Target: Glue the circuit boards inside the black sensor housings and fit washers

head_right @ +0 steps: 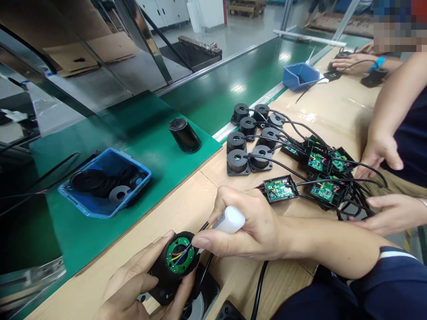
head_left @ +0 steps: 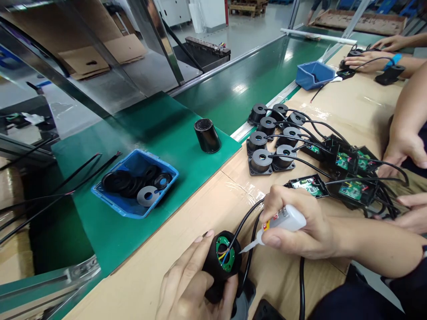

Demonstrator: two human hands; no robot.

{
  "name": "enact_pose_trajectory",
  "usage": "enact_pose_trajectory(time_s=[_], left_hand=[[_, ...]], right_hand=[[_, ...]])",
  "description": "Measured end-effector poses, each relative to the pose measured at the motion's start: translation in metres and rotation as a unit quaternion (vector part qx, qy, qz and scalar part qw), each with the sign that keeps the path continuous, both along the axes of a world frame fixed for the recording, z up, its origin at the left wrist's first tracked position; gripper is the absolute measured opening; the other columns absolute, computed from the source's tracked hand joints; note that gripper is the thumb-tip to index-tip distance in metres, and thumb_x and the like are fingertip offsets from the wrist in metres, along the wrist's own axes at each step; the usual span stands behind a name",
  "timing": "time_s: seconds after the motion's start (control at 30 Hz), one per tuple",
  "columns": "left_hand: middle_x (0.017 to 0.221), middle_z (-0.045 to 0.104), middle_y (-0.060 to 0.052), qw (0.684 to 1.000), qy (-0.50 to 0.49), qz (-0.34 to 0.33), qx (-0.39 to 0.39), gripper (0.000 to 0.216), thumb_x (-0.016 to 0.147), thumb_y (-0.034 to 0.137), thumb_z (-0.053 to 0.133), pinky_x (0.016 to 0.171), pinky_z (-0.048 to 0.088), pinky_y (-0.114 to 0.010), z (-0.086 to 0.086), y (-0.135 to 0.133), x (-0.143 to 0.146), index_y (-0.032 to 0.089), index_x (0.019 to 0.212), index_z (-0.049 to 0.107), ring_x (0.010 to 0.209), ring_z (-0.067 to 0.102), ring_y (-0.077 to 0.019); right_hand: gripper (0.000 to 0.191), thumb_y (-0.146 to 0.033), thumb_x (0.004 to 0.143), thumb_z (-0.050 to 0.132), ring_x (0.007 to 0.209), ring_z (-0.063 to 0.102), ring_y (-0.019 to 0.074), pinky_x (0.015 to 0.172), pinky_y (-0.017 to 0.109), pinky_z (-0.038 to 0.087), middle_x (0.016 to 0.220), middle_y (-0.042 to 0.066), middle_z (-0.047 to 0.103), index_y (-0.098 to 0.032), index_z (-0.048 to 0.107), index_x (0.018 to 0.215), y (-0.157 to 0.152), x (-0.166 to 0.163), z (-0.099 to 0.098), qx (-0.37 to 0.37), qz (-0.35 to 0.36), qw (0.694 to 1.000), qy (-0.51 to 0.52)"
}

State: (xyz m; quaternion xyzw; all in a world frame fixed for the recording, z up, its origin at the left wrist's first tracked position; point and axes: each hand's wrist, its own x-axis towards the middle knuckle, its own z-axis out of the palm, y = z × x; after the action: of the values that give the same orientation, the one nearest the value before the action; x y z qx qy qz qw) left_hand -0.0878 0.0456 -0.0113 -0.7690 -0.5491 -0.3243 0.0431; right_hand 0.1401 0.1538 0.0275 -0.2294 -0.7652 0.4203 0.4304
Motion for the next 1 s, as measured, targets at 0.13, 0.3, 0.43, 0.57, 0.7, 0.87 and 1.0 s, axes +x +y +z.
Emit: enact_pose_trajectory(time_s=[0.13, 0.3, 0.43, 0.57, 0.7, 0.87, 1.0], left_hand=[[0.115, 0.078, -0.006, 1.0, 0.005, -0.003, 0.006, 0.035, 0.082, 0.027, 0.076, 0.071, 0.061, -0.031, 0.001, 0.0, 0.0, 0.026, 0.074, 0.043, 0.099, 0.077, -0.0213], [0.116, 0.078, -0.007, 1.0, -0.011, -0.006, -0.002, 0.038, 0.081, 0.028, 0.078, 0.074, 0.062, -0.03, -0.001, 0.001, -0.002, 0.026, 0.074, 0.04, 0.101, 0.077, -0.0215], [0.116, 0.078, -0.007, 1.0, -0.028, 0.002, -0.005, 0.04, 0.079, 0.029, 0.08, 0.07, 0.062, -0.028, -0.003, 0.001, -0.002, 0.025, 0.074, 0.04, 0.101, 0.077, -0.0214], [0.112, 0.079, -0.007, 0.998, -0.051, 0.015, -0.021, 0.039, 0.081, 0.029, 0.078, 0.069, 0.064, -0.029, 0.001, 0.001, 0.001, 0.026, 0.076, 0.039, 0.098, 0.078, -0.0222], [0.109, 0.079, -0.007, 0.993, -0.085, 0.023, -0.078, 0.038, 0.082, 0.03, 0.077, 0.073, 0.065, -0.03, 0.006, 0.0, 0.008, 0.027, 0.083, 0.039, 0.094, 0.079, -0.0219], [0.114, 0.077, -0.007, 0.973, -0.178, 0.066, -0.13, 0.044, 0.081, 0.033, 0.078, 0.069, 0.065, -0.026, 0.005, -0.007, 0.013, 0.027, 0.1, 0.039, 0.096, 0.079, -0.0209], [0.114, 0.077, -0.006, 0.952, -0.229, 0.096, -0.178, 0.048, 0.078, 0.037, 0.08, 0.063, 0.065, -0.027, 0.006, -0.012, 0.017, 0.028, 0.099, 0.038, 0.093, 0.079, -0.0219]], right_hand=[[0.023, -0.031, 0.095, 0.073, 0.057, 0.058, 0.0076, 0.051, 0.018, 0.046, 0.07, -0.001, 0.065, -0.018, 0.055, 0.088, 0.001, -0.001, 0.001, 0.008, 0.0, 1.0, 0.003], [0.022, -0.028, 0.094, 0.074, 0.054, 0.052, 0.0051, 0.05, 0.015, 0.042, 0.067, -0.003, 0.06, -0.017, 0.056, 0.085, 0.003, -0.003, 0.002, 0.031, -0.023, 0.999, 0.009], [0.022, -0.029, 0.094, 0.074, 0.054, 0.053, 0.0057, 0.05, 0.016, 0.043, 0.068, -0.003, 0.059, -0.017, 0.056, 0.086, 0.003, -0.004, 0.001, 0.051, -0.036, 0.998, 0.011], [0.025, -0.031, 0.093, 0.075, 0.054, 0.053, 0.0072, 0.049, 0.018, 0.042, 0.068, -0.003, 0.059, -0.018, 0.056, 0.086, 0.002, -0.003, -0.002, 0.036, -0.036, 0.998, 0.027], [0.023, -0.032, 0.093, 0.073, 0.052, 0.051, 0.0097, 0.047, 0.021, 0.039, 0.063, -0.004, 0.054, -0.02, 0.054, 0.085, 0.003, -0.003, -0.004, -0.028, -0.048, 0.995, 0.077], [0.025, -0.029, 0.091, 0.075, 0.052, 0.049, 0.0085, 0.047, 0.02, 0.038, 0.061, -0.005, 0.052, -0.02, 0.054, 0.082, 0.007, -0.007, 0.003, -0.016, -0.053, 0.996, 0.063], [0.025, -0.025, 0.09, 0.076, 0.05, 0.045, 0.0043, 0.047, 0.017, 0.036, 0.064, -0.006, 0.055, -0.018, 0.055, 0.08, 0.01, -0.011, 0.01, 0.015, -0.037, 0.999, 0.037]])
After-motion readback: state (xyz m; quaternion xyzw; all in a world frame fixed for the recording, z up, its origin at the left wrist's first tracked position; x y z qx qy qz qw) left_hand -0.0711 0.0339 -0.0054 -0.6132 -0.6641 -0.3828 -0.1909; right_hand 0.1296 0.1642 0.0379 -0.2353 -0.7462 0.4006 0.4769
